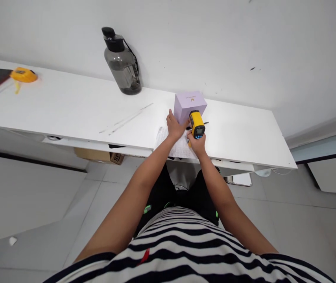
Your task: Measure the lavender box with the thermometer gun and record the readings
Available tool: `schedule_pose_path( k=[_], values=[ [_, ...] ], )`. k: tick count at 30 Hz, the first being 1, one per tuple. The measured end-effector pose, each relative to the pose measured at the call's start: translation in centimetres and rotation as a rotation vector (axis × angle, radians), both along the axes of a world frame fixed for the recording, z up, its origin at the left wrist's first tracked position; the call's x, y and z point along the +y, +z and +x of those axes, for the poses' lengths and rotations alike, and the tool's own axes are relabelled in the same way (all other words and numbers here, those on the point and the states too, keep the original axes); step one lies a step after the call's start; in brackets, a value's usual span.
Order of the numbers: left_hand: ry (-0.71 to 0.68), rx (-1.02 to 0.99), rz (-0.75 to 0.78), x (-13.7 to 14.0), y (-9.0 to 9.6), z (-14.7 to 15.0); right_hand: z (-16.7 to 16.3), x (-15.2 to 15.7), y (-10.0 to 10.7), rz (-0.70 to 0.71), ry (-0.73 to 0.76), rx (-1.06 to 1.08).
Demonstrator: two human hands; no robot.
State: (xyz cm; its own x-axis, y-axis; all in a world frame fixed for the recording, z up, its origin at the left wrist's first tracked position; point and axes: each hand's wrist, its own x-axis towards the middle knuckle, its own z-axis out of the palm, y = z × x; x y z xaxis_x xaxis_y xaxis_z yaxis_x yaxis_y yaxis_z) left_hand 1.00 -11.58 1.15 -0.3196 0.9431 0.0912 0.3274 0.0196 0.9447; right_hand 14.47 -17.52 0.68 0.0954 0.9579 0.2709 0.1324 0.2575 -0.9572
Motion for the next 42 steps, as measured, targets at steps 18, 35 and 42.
schedule_pose_path(
  k=[18, 35, 42],
  values=[
    [-0.175, -0.125, 0.054, 0.0, 0.2, -3.9, -0.8, -0.1, 1.4, -0.077, -0.061, 0.065],
    [-0.231, -0.145, 0.096, 0.9, -1.8, -4.0, -0.9, 0.8, 1.6, -0.097, -0.087, 0.057],
    [-0.223, -0.137, 0.104, 0.6, -1.1, -3.7, -1.0, 0.7, 2.0, -0.114, -0.073, 0.053]
  ],
)
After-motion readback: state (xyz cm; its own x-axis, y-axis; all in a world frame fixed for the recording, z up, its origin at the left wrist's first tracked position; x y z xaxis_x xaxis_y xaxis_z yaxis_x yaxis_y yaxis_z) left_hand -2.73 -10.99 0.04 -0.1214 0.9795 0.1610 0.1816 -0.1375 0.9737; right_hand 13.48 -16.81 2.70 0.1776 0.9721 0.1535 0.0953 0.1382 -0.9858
